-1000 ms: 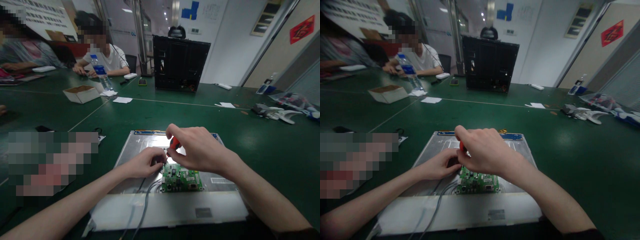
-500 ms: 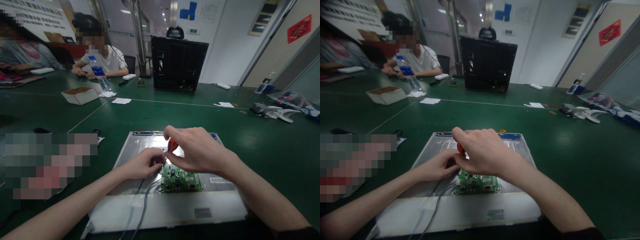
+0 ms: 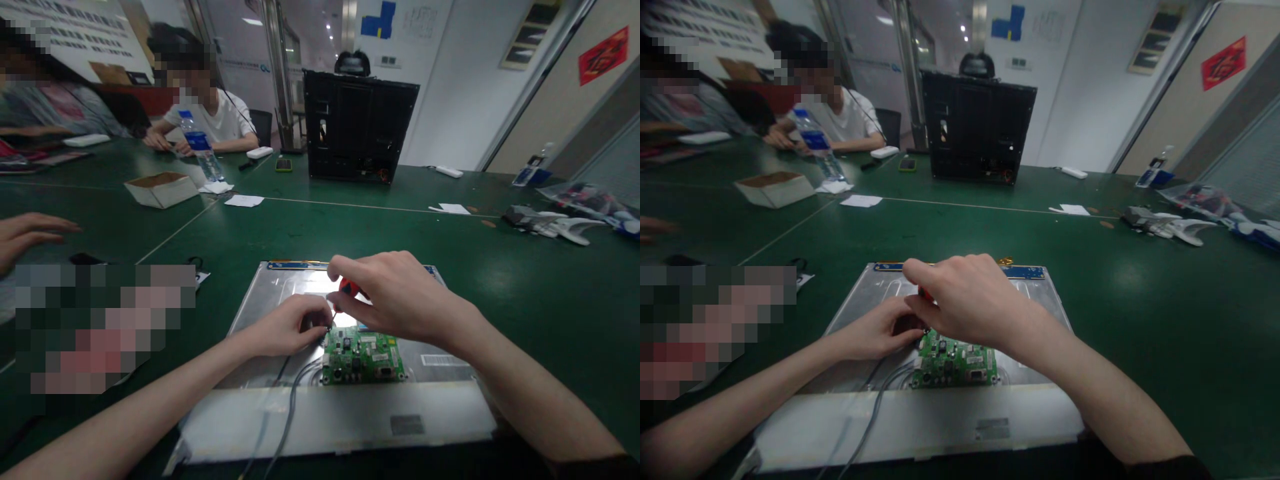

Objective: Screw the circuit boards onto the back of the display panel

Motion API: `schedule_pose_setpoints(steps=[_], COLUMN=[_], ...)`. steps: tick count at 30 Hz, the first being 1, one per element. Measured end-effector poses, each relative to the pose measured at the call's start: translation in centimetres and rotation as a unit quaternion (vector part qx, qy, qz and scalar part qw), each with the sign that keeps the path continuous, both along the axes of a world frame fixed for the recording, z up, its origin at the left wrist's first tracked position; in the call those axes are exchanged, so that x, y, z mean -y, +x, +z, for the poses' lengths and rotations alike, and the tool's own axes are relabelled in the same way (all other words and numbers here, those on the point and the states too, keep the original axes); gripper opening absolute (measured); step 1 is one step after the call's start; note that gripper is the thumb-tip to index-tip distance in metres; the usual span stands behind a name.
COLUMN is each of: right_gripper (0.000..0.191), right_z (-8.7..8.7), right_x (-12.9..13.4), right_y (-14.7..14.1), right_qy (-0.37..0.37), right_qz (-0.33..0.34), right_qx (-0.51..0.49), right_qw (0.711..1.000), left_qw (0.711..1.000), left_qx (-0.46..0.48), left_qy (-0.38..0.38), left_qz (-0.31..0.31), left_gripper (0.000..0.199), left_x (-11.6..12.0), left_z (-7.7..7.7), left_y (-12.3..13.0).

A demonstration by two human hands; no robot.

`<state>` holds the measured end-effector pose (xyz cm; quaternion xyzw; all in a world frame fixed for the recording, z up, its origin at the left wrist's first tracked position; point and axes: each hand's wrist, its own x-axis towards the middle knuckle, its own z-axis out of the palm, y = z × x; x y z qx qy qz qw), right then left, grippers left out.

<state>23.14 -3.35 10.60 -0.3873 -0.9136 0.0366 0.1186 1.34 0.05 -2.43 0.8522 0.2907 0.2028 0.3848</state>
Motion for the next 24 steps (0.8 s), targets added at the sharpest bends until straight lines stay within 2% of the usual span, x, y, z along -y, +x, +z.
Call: schedule_pose_setpoints(steps=[5, 10, 13, 18, 24], right_gripper=[0.016, 0.011, 0.016, 0.015, 0.017], right_z=[-0.06, 0.15, 0.24, 0.0, -0.02], right_x=[0.06, -0.02, -0.05, -0.1, -0.02], right_y=[-0.02, 0.13, 0.15, -0.02, -0.05], right_qy=[-0.013, -0.005, -0.019, -0.004, -0.006], right_qz=[0.018, 0.012, 0.031, 0.006, 0.026], right_qx=[-0.017, -0.003, -0.012, 0.0, -0.011], right_qw=[1.0, 1.0, 0.999, 1.0, 1.0], left_qw=[1.0, 1.0, 1.0, 1.0, 1.0], left_qx=[-0.006, 0.0, -0.005, 0.004, -0.001], left_qy=[0.012, 0.005, 0.008, 0.005, 0.014], left_qz=[0.014, 0.008, 0.008, 0.0, 0.019], left_gripper=[0.008, 0.009, 0.009, 0.007, 0.008], left_x=[0.1, 0.12, 0.08, 0.06, 0.09], left_z=[0.02, 0.09, 0.1, 0.06, 0.02], left_y=[0.05, 0.11, 0.07, 0.05, -0.02])
